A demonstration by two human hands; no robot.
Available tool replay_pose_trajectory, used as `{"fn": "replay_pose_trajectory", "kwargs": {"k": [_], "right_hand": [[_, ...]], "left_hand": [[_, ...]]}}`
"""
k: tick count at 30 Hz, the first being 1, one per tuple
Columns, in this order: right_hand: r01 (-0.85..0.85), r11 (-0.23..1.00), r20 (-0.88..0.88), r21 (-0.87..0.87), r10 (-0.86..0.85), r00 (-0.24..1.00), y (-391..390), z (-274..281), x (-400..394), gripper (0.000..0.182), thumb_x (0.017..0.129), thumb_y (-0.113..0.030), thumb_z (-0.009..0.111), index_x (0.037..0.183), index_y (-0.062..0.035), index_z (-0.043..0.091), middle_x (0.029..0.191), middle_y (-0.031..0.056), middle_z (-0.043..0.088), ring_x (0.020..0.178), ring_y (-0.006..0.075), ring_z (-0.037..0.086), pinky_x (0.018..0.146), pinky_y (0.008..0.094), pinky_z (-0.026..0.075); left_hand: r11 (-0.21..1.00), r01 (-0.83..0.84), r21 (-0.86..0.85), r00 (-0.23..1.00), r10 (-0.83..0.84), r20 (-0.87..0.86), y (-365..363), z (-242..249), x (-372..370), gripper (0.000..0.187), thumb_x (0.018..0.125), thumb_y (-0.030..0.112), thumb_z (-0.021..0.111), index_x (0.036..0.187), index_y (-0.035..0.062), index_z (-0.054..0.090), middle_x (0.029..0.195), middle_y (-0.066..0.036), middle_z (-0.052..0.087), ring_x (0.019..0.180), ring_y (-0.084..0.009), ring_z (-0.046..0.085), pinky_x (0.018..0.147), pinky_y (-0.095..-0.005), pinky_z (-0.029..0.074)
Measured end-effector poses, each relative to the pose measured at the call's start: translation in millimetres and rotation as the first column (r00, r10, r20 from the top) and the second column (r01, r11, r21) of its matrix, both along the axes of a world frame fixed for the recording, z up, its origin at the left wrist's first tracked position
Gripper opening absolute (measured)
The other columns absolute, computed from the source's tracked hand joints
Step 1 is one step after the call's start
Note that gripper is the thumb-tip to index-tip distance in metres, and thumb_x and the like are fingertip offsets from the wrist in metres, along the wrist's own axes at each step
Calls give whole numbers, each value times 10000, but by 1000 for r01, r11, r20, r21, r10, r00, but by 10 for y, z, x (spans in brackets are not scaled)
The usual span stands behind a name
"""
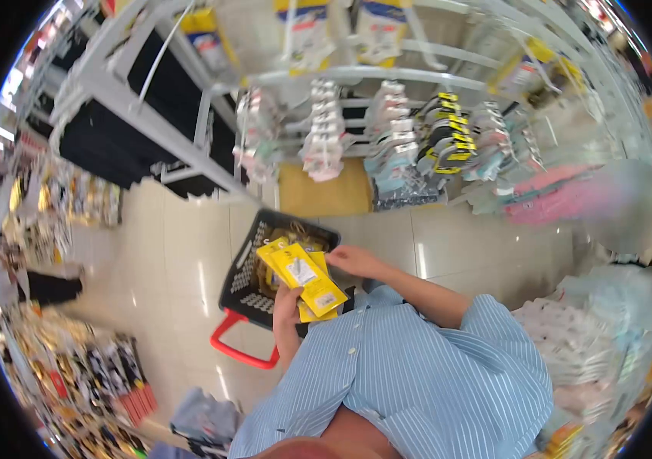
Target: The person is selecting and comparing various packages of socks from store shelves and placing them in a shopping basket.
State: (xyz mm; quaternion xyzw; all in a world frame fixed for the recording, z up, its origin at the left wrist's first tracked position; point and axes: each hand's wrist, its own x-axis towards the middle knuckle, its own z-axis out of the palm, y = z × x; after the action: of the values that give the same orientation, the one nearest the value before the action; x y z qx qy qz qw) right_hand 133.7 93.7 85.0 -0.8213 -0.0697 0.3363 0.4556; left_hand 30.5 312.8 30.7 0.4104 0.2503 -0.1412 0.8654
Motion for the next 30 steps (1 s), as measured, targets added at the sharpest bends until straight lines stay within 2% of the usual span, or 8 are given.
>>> {"fn": "replay_pose_trajectory", "kwargs": {"k": [8,10,14,16,20,26,27,30], "right_hand": [[-175,982,34,73,173,984,716,828,-30,854,766,-643,529,1212,81,453,1143,270,535,1106,337,517,902,377,425],[-114,992,243,-57,124,962,753,989,-127,878,733,-640,573,1173,112,461,1117,282,539,1070,348,540,878,382,440],[150,971,55,189,-163,985,641,1087,-78,908,633,-535,729,1186,111,410,1070,243,552,937,308,593,832,346,466],[268,825,44,498,-333,942,649,856,-112,842,667,-447,747,1212,89,395,1058,192,563,939,270,583,823,345,464],[470,535,-507,702,-87,857,322,1146,-4,487,801,-170,637,1213,17,456,1061,106,586,967,208,587,828,322,478],[518,449,-542,728,-85,836,-78,935,259,420,777,-49,555,1188,24,500,1090,144,602,937,224,621,825,342,507],[536,428,-563,727,-75,823,-167,917,300,424,776,-49,550,1190,29,497,1089,148,602,929,229,624,827,348,508],[549,362,-589,754,1,808,-436,827,415,453,756,-22,567,1199,33,489,1097,157,599,926,238,627,836,370,511]], "left_hand": [[686,-43,726,911,-271,310,-246,1169,267,495,800,-45,501,1272,2,360,1157,-141,506,1067,-224,513,886,-323,426],[720,-82,689,907,-233,351,-406,1541,269,522,788,-1,561,1275,11,375,1153,-133,512,1051,-231,514,889,-328,419],[652,-265,710,878,-141,457,-681,1492,289,762,719,43,668,1372,-9,280,1265,-180,451,1135,-266,455,928,-360,382],[435,-234,870,894,-255,368,-733,1572,282,831,697,116,706,1377,-26,249,1301,-202,415,1132,-310,419,952,-384,344],[166,-233,958,899,-340,278,-957,1985,307,925,678,151,716,1386,-59,160,1320,-234,378,1094,-345,418,971,-425,310],[144,-355,924,768,-518,376,-1116,2149,294,849,707,124,682,1380,-36,191,1417,-255,202,1228,-378,302,1023,-430,264],[305,-350,886,764,-454,458,-1141,2143,300,805,704,74,677,1362,-32,226,1398,-243,218,1271,-375,265,1027,-416,282],[91,-545,833,765,-354,539,-1177,2220,270,773,694,40,684,1336,-36,260,1384,-236,224,1245,-359,315,1001,-407,326]]}}
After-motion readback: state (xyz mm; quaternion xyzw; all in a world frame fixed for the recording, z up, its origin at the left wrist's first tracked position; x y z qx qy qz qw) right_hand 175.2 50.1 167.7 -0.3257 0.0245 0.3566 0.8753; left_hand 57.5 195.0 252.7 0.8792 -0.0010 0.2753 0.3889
